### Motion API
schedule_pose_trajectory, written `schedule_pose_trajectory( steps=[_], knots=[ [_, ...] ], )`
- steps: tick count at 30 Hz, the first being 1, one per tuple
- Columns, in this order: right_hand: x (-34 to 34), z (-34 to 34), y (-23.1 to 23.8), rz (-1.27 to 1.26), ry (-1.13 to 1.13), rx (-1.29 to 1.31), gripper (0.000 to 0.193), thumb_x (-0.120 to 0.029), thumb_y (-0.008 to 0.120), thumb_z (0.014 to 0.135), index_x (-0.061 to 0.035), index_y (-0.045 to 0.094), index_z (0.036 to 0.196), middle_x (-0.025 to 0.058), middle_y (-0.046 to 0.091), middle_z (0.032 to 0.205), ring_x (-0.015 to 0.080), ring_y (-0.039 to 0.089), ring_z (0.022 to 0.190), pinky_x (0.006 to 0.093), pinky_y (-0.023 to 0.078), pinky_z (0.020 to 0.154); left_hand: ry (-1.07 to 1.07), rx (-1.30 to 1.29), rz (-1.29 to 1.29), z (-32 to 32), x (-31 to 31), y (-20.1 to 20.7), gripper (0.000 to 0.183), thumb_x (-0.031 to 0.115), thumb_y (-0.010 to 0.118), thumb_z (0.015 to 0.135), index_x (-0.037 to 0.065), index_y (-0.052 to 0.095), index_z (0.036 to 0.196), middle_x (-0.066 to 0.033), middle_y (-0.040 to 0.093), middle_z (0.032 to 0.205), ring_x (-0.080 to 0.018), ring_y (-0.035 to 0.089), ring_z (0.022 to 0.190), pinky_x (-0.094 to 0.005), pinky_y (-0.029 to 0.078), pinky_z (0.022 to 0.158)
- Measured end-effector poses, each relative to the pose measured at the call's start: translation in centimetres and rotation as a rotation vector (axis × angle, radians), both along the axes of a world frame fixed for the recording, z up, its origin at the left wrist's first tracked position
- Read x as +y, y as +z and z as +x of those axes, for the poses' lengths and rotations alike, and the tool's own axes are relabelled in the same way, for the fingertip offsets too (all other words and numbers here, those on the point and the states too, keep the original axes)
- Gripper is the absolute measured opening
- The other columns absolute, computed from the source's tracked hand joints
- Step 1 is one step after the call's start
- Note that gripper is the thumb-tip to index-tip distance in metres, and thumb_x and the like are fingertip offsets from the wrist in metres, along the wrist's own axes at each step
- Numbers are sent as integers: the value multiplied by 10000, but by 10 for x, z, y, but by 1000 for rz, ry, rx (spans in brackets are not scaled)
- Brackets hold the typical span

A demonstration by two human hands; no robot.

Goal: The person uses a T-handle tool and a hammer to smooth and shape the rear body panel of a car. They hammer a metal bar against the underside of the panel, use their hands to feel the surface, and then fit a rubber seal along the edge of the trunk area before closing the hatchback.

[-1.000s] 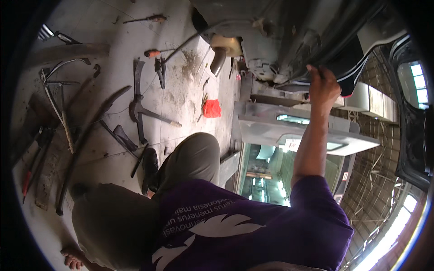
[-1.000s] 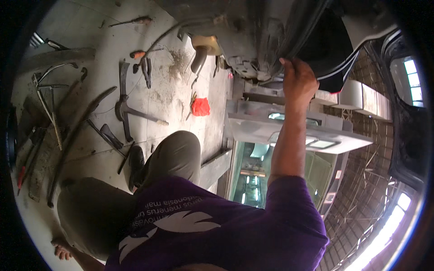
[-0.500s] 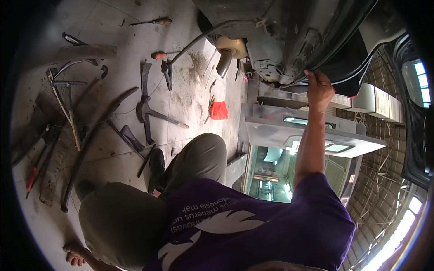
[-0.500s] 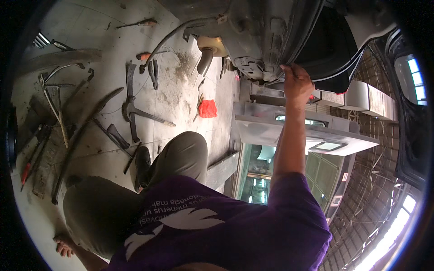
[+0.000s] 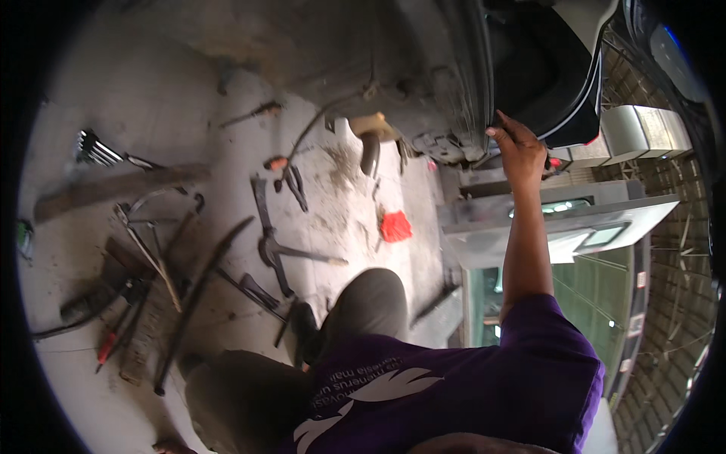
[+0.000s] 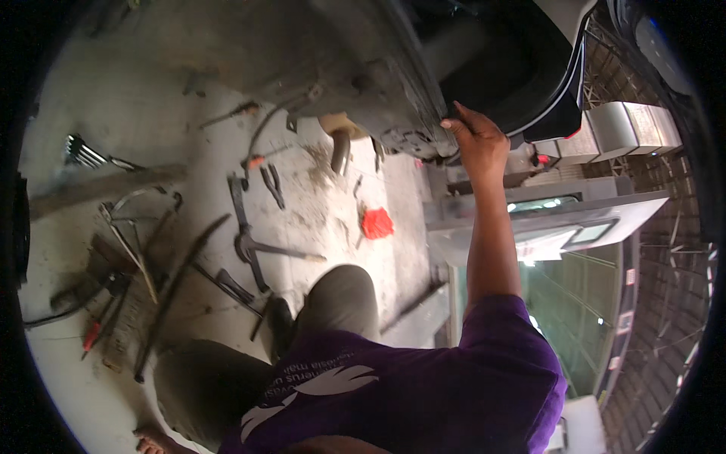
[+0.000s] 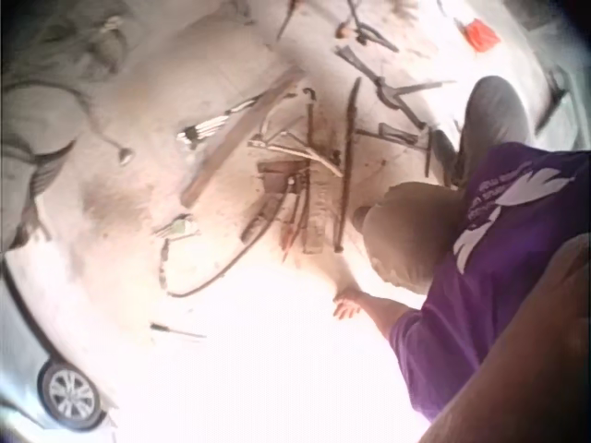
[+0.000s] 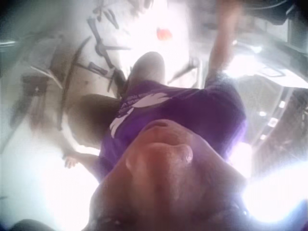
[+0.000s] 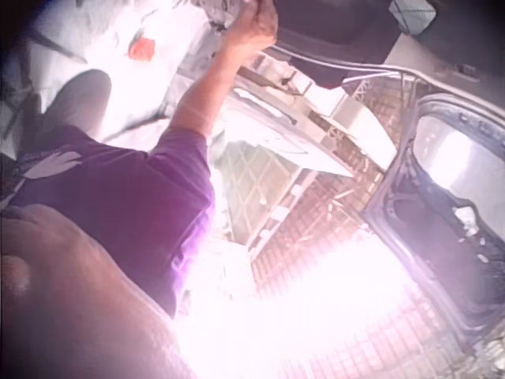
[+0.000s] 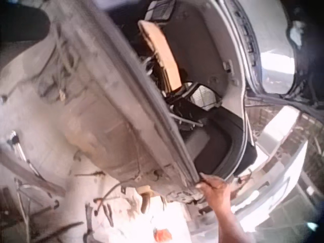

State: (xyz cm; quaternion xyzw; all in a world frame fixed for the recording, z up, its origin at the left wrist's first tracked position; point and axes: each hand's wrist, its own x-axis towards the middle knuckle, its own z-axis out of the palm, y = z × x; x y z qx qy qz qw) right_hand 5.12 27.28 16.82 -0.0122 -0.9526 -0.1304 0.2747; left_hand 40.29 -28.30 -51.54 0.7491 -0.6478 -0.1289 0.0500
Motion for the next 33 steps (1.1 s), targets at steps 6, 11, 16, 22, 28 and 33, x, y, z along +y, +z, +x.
schedule_pose_trajectory(
  steps=[6,11,16,22,28,33],
  knots=[
    [-33,-8,-6,172,52,3,208,-196,734,771,-69,733,937,114,701,894,238,684,815,290,523,726,-96,-33,69,-29,-8,4,707,562,279,877,108,329,1416,-140,287,1487,-392,224,1373,-534,175,1074],
    [-60,-22,5,-33,184,-69,231,-203,742,764,-63,730,946,137,692,896,258,679,801,311,525,712,-312,-1,128,-55,-38,27,599,443,335,931,62,382,1391,-174,347,1452,-373,279,1358,-476,221,1085],
    [-49,-21,4,-114,249,-65,254,-198,755,757,-54,723,963,146,696,899,278,678,816,321,523,732,-676,435,81,-166,-43,134,492,324,390,984,16,435,1365,-209,407,1418,-353,334,1344,-419,268,1096],
    [-9,-51,-10,-275,234,52,393,-405,538,925,-62,693,1035,152,670,1007,332,639,941,371,491,807,-1245,1100,-327,-363,24,431,406,261,370,1016,29,508,1319,-107,486,1395,-317,301,1383,-396,235,1119],
    [-5,-52,-10,-414,175,13,440,-444,494,933,-62,690,1029,137,667,1031,334,627,959,370,479,822,-1582,1620,-859,-480,128,643,292,259,489,966,85,661,1126,-68,626,1220,-333,433,1285,-408,304,1078],
    [-18,-54,-11,-421,192,27,450,-450,503,927,-49,696,1001,129,674,1018,333,628,955,363,483,813,-1756,1065,-821,-563,161,661,425,399,390,991,97,651,1137,-96,599,1249,-364,421,1284,-441,275,1091]
  ],
)
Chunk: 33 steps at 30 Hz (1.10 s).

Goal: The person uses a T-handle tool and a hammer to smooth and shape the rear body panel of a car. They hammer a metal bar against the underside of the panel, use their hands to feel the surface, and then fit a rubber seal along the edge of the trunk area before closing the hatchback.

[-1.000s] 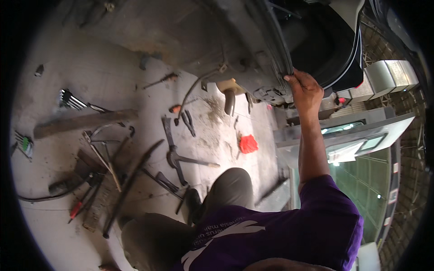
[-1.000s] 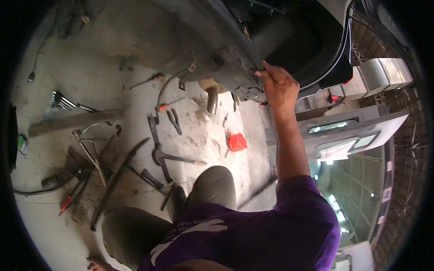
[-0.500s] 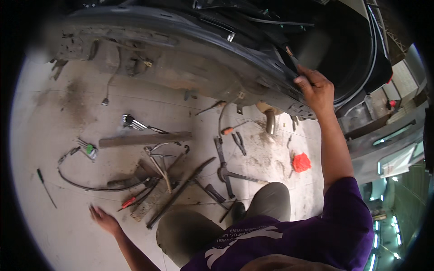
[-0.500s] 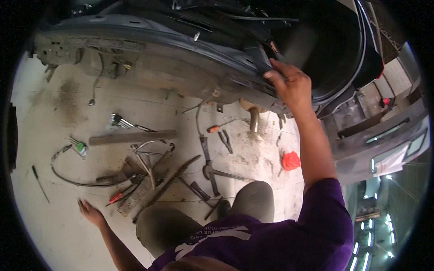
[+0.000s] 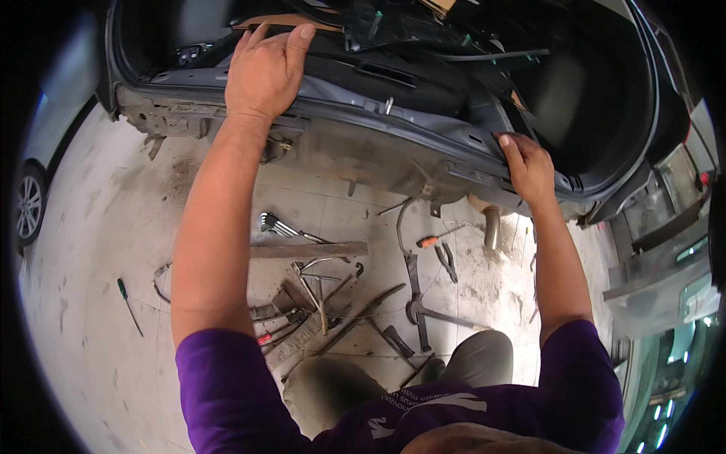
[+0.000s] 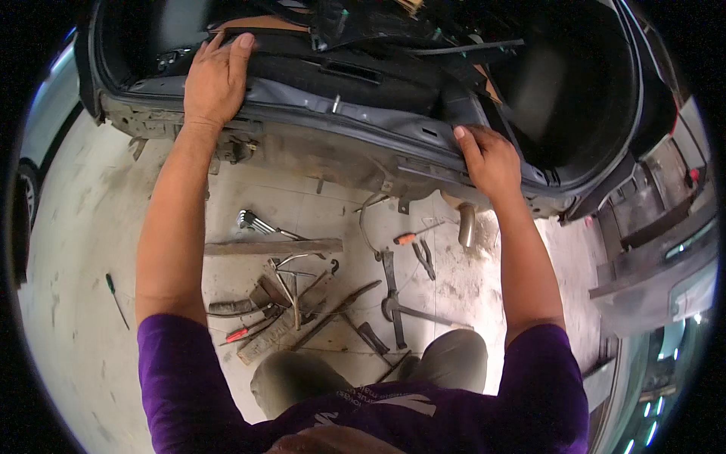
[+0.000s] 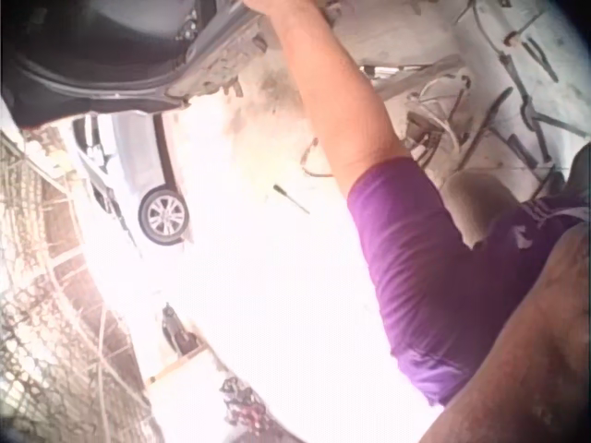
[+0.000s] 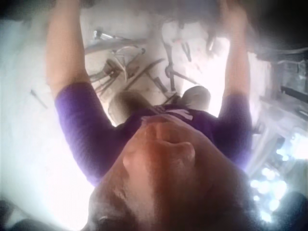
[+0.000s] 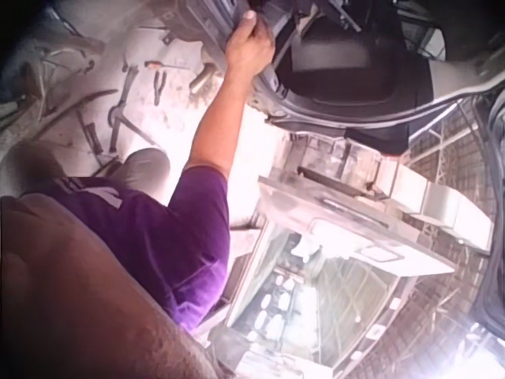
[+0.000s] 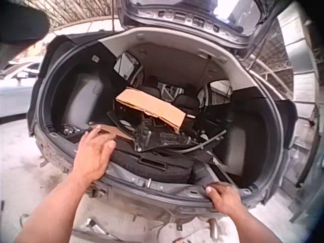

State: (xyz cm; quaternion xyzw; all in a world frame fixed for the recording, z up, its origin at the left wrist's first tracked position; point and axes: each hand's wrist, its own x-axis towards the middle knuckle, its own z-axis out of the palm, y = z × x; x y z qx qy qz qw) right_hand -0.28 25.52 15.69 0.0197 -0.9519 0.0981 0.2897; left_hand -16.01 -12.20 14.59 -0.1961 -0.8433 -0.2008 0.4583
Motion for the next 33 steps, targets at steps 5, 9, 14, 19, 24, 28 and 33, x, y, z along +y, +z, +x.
schedule_pose_trajectory(
  steps=[5,9,14,19,24,28,33],
  knots=[
    [7,-1,-4,-19,30,39,456,-456,517,920,-43,707,963,137,678,996,338,634,934,375,487,794,-76,262,287,35,0,-7,413,346,362,1004,68,646,1118,-103,613,1202,-358,461,1223,-456,285,1081],
    [27,2,-1,-24,57,-40,487,-502,522,906,-94,673,1123,152,635,1143,343,590,1065,374,455,911,-309,-9,798,160,67,-70,469,265,309,1022,-101,508,1239,-220,584,1170,-333,510,1160,-410,338,1031],
    [1,11,32,157,23,-179,528,-537,500,898,-148,598,1241,145,602,1218,327,545,1153,405,431,962,-268,-975,1115,279,108,-191,419,310,429,988,-56,604,1092,-190,651,973,-320,611,927,-379,449,861],
    [2,9,-6,159,147,-184,433,-468,515,907,-139,609,1173,161,617,1116,363,575,1037,461,462,863,-316,-1040,947,312,83,-178,473,382,419,983,-26,657,989,-213,666,847,-341,641,772,-410,480,759],
    [10,6,5,259,114,-225,445,-431,476,933,-109,558,1230,199,574,1176,395,549,1060,464,445,895,-242,-1578,1042,332,46,-157,643,451,367,980,82,217,1485,-202,249,1519,-339,348,1349,-497,351,1044],
    [1,-3,22,365,35,-599,515,-449,422,956,-108,461,1339,177,495,1319,369,489,1195,469,393,995,-104,-1545,1314,395,79,-242,536,350,439,974,-18,411,1364,-242,448,1371,-353,519,1189,-432,425,979],
    [-51,31,167,561,221,-513,583,-488,462,932,-107,431,1372,191,467,1361,374,452,1252,484,356,1043,313,-1301,1109,486,58,-282,541,459,440,943,48,522,1286,-227,578,1204,-392,567,1088,-440,459,895]
  ],
)
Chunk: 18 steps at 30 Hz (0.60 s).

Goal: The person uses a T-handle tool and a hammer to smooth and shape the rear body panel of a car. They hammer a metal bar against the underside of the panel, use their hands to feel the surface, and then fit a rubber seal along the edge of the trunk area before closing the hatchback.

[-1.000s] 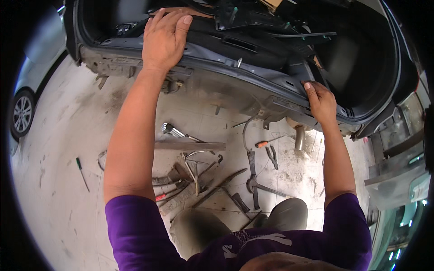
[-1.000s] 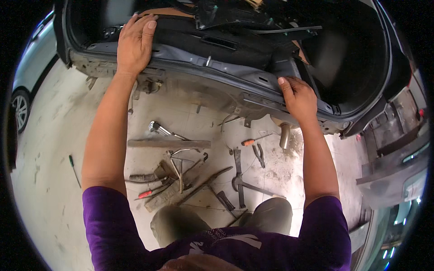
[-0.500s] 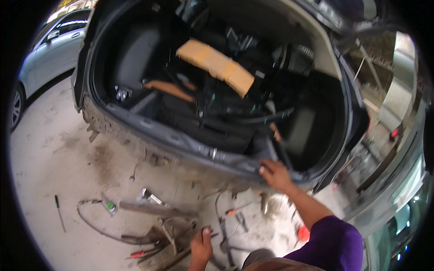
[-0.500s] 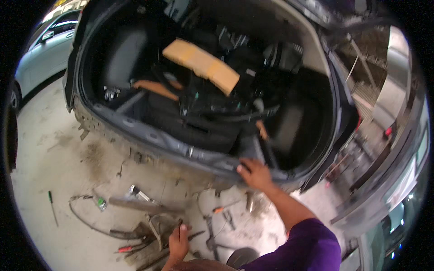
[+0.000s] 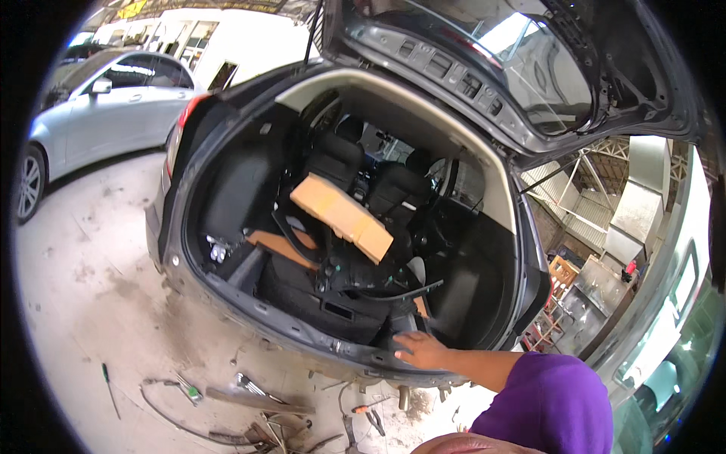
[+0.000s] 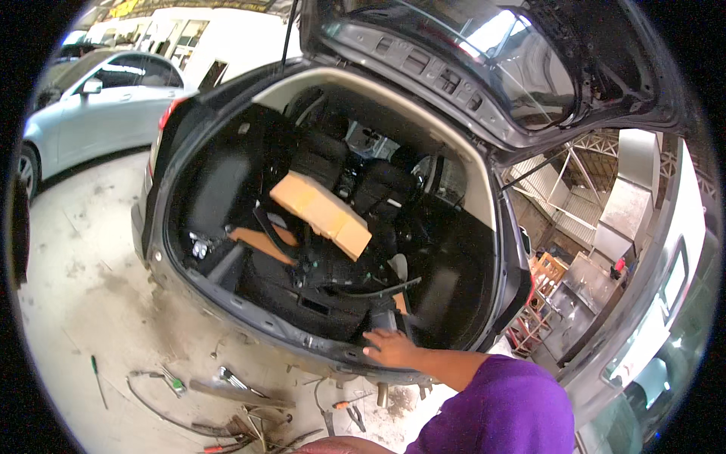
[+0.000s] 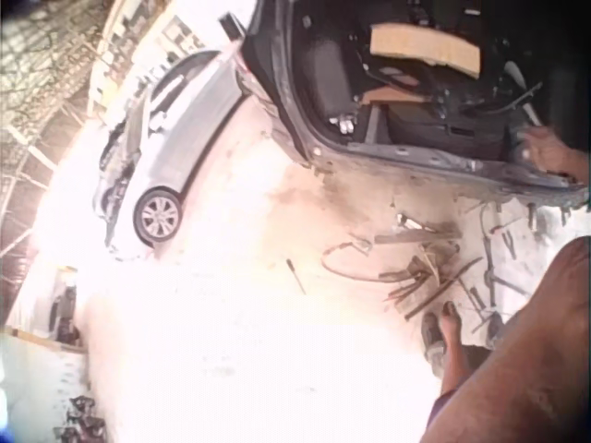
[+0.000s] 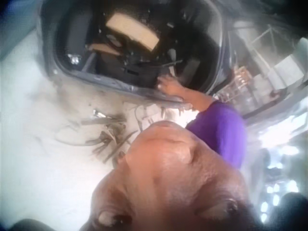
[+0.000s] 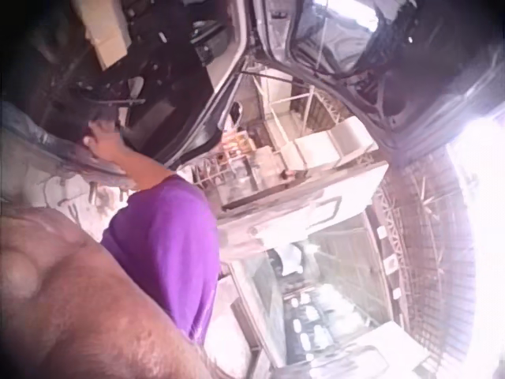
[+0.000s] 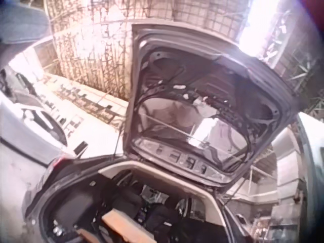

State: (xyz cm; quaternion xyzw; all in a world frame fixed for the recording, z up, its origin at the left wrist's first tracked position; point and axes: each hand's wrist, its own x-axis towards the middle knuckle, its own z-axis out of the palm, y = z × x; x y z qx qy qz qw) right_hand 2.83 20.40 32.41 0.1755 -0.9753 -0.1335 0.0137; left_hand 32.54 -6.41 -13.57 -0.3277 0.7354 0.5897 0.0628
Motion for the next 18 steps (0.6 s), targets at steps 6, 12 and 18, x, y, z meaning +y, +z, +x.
schedule_pose_trajectory(
  steps=[6,12,18],
  knots=[
    [-84,5,312,-22,356,687,635,-405,616,848,-69,447,1360,221,448,1376,398,425,1270,489,331,1064,-144,-29,-321,48,-78,52,498,471,445,926,67,581,1184,-218,635,1091,-400,596,1006,-445,479,835],
    [-99,85,616,51,347,1471,573,-344,661,826,-102,497,1319,191,509,1302,356,447,1246,467,358,1040,-450,13,-607,22,-160,124,428,424,452,918,56,603,1078,-215,643,1022,-389,611,944,-447,489,796],
    [-73,179,789,103,394,2088,435,-271,693,801,-67,590,1171,163,607,1134,347,560,1084,405,441,931,-651,40,-791,-3,-219,161,375,376,459,911,45,625,973,-212,652,953,-377,625,881,-449,499,757]
  ],
)
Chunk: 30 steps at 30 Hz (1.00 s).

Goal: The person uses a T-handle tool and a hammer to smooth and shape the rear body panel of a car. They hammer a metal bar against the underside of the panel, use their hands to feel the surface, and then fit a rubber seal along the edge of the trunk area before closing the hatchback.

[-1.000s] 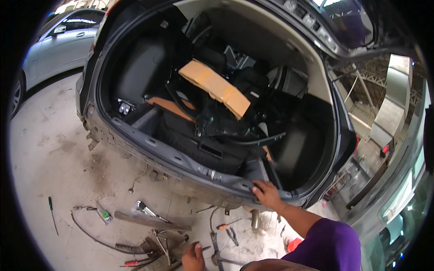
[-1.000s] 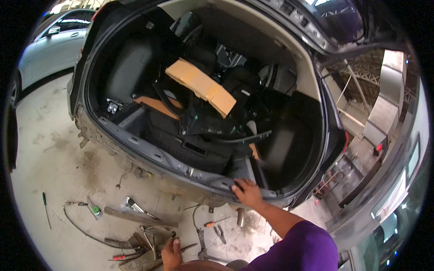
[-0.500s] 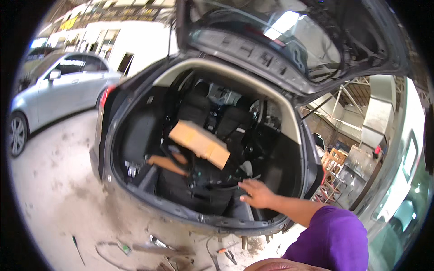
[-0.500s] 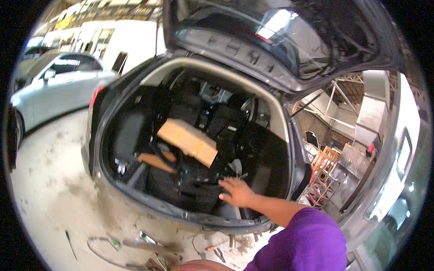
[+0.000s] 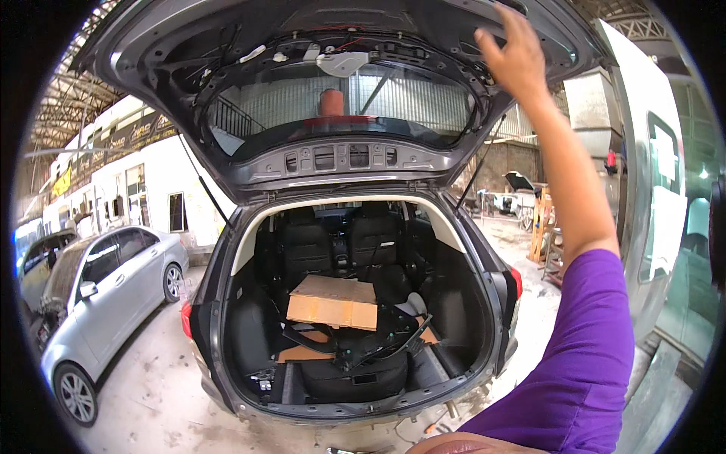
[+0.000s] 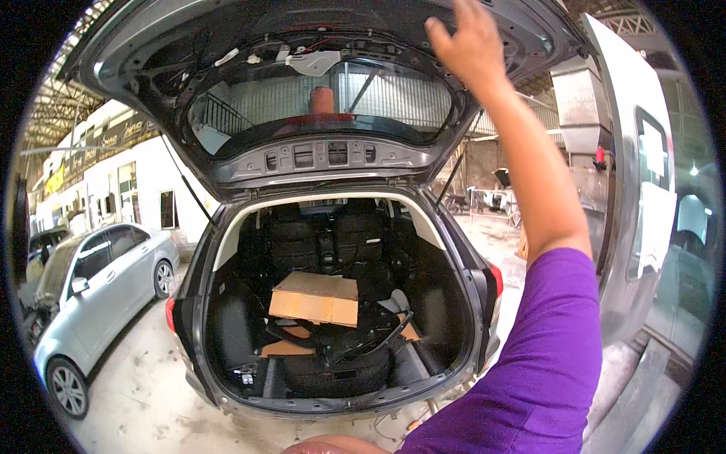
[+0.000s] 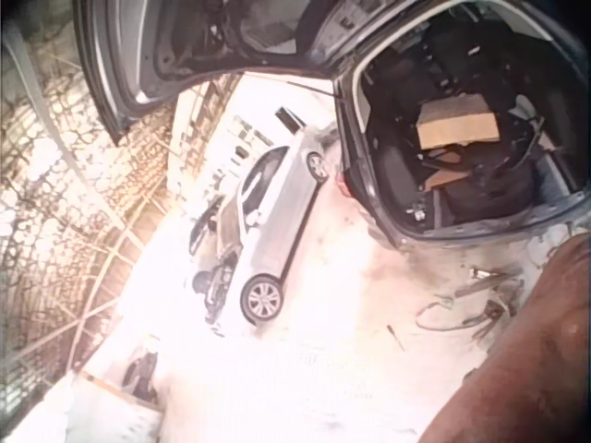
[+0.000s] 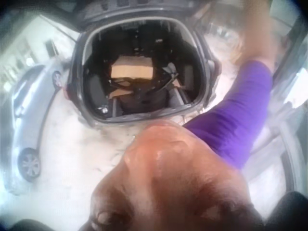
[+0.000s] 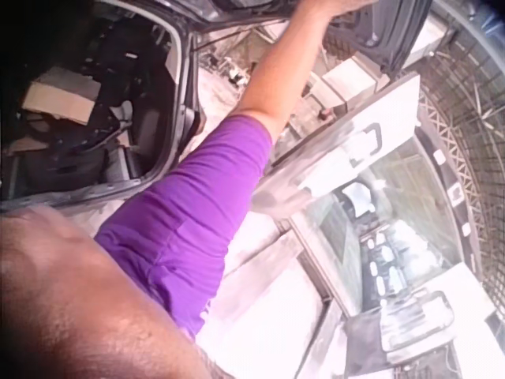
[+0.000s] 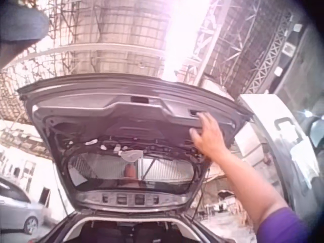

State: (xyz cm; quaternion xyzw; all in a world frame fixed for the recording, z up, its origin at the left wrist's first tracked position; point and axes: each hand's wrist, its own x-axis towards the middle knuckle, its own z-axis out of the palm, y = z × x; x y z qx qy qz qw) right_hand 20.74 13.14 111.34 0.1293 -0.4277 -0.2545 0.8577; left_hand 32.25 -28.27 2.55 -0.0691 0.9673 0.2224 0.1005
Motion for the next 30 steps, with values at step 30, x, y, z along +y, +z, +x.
schedule_pose_trajectory(
  steps=[30],
  knots=[
    [3,97,-146,-378,-166,-505,383,-270,728,746,-59,599,1038,155,609,985,352,571,939,456,463,796,45,1775,534,-37,2,744,321,86,434,956,-77,578,1192,-167,623,1181,-237,575,1122,-331,410,999]
  ],
)
